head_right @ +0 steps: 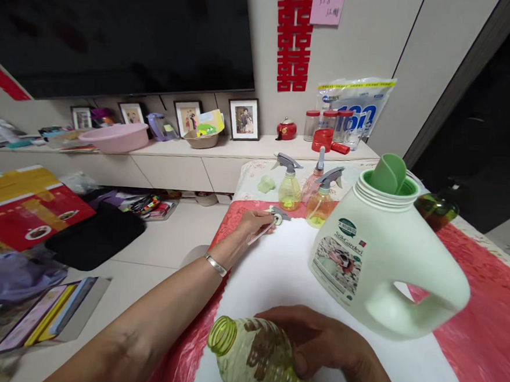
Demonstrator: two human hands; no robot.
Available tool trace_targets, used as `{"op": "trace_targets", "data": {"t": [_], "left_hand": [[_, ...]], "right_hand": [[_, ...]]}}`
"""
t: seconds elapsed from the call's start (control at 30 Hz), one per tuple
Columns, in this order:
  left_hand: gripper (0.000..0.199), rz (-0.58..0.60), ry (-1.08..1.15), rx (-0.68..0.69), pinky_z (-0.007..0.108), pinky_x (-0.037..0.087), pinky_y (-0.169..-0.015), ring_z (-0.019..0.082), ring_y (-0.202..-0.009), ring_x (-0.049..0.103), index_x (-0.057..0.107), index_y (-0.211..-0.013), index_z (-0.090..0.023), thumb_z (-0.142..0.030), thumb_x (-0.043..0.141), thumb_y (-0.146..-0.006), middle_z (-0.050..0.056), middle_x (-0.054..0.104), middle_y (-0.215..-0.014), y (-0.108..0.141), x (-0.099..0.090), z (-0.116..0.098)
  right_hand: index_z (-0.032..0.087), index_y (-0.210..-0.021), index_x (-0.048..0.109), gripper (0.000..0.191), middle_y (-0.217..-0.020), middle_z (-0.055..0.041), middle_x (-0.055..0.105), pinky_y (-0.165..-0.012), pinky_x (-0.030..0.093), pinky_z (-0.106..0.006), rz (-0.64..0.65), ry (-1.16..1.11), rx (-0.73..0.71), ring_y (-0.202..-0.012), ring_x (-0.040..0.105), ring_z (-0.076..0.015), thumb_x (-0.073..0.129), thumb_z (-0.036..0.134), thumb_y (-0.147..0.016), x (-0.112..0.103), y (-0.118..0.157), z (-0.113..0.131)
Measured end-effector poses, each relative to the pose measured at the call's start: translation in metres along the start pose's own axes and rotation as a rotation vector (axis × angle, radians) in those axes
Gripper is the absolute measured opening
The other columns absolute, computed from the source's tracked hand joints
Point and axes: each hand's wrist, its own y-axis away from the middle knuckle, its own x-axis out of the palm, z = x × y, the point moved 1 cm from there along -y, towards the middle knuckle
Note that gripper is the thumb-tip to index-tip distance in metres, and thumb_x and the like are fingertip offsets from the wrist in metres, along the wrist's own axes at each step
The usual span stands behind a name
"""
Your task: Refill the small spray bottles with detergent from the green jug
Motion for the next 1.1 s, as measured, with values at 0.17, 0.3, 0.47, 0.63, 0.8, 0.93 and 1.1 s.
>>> {"op": "trace_targets", "data": {"t": [0.17, 0.3, 0.47, 0.63, 0.8, 0.93, 1.1], "left_hand": [[0.020, -0.039, -0.123, 0.030, 0.030, 0.058, -0.068, 0.014, -0.076, 0.066, 0.067, -0.102, -0.012, -0.030, 0.069, -0.093, 0.004, 0.069, -0.092, 0.005, -0.006, 0.005], [0.010, -0.127, -0.186, 0.148, 0.024, 0.048, -0.062, 0.012, -0.064, 0.059, 0.070, -0.075, -0.014, -0.010, 0.079, -0.074, 0.001, 0.065, -0.070, 0.021, -0.021, -0.002], [0.017, -0.062, -0.165, 0.298, 0.027, 0.051, -0.073, 0.018, -0.084, 0.067, 0.075, -0.089, -0.019, -0.035, 0.071, -0.085, 0.006, 0.074, -0.095, 0.071, -0.024, -0.021], [0.052, 0.177, -0.091, 0.389, 0.036, 0.051, -0.091, 0.026, -0.103, 0.067, 0.070, -0.114, -0.017, -0.062, 0.057, -0.092, 0.011, 0.074, -0.108, 0.129, -0.004, -0.018], [0.067, 0.224, -0.139, 0.315, 0.039, 0.050, -0.094, 0.029, -0.110, 0.066, 0.054, -0.132, -0.020, -0.042, 0.082, -0.076, 0.011, 0.070, -0.120, 0.144, 0.015, 0.001], [0.060, 0.082, -0.116, 0.348, 0.039, 0.051, -0.096, 0.027, -0.108, 0.066, 0.055, -0.125, -0.020, -0.031, 0.081, -0.072, 0.011, 0.068, -0.119, 0.132, 0.018, 0.019], [0.062, -0.073, -0.181, 0.474, 0.041, 0.046, -0.103, 0.027, -0.111, 0.064, 0.056, -0.122, -0.022, -0.026, 0.084, -0.067, 0.009, 0.067, -0.118, 0.121, 0.016, 0.030]], "right_hand": [[0.029, -0.141, 0.062, 0.064, -0.141, -0.0086, 0.053, -0.109, 0.046, -0.033, -0.081, 0.030, -0.009, -0.128, 0.056, -0.0229, 0.085, 0.044, -0.083, -0.004, 0.002, -0.002], [0.029, -0.142, 0.062, 0.061, -0.137, -0.0094, 0.056, -0.107, 0.046, -0.031, -0.132, 0.028, -0.095, -0.126, 0.057, -0.0213, 0.083, 0.042, -0.086, -0.009, 0.003, -0.006], [0.026, -0.149, 0.053, 0.074, -0.140, -0.0136, 0.053, -0.108, 0.047, -0.035, -0.357, 0.080, -0.193, -0.125, 0.058, -0.0239, 0.081, 0.054, -0.086, -0.011, -0.003, -0.004], [0.023, -0.156, 0.042, 0.089, -0.146, -0.0150, 0.047, -0.114, 0.043, -0.038, -0.578, 0.181, -0.304, -0.136, 0.048, -0.0259, 0.084, 0.052, -0.083, -0.016, -0.012, -0.005], [0.024, -0.157, 0.039, 0.080, -0.147, -0.0132, 0.046, -0.119, 0.038, -0.039, -0.648, 0.313, -0.331, -0.139, 0.044, -0.0259, 0.074, 0.054, -0.092, -0.018, -0.017, -0.008], [0.019, -0.151, 0.047, 0.063, -0.147, -0.0111, 0.046, -0.122, 0.033, -0.037, -0.782, 0.736, -0.217, -0.139, 0.043, -0.0245, 0.057, 0.057, -0.102, -0.016, -0.018, -0.002], [0.017, -0.135, 0.062, 0.057, -0.111, -0.0130, 0.065, -0.087, 0.054, -0.042, -0.976, 1.284, 0.054, -0.092, 0.063, -0.0268, 0.061, 0.056, -0.093, 0.009, 0.000, 0.011]]}}
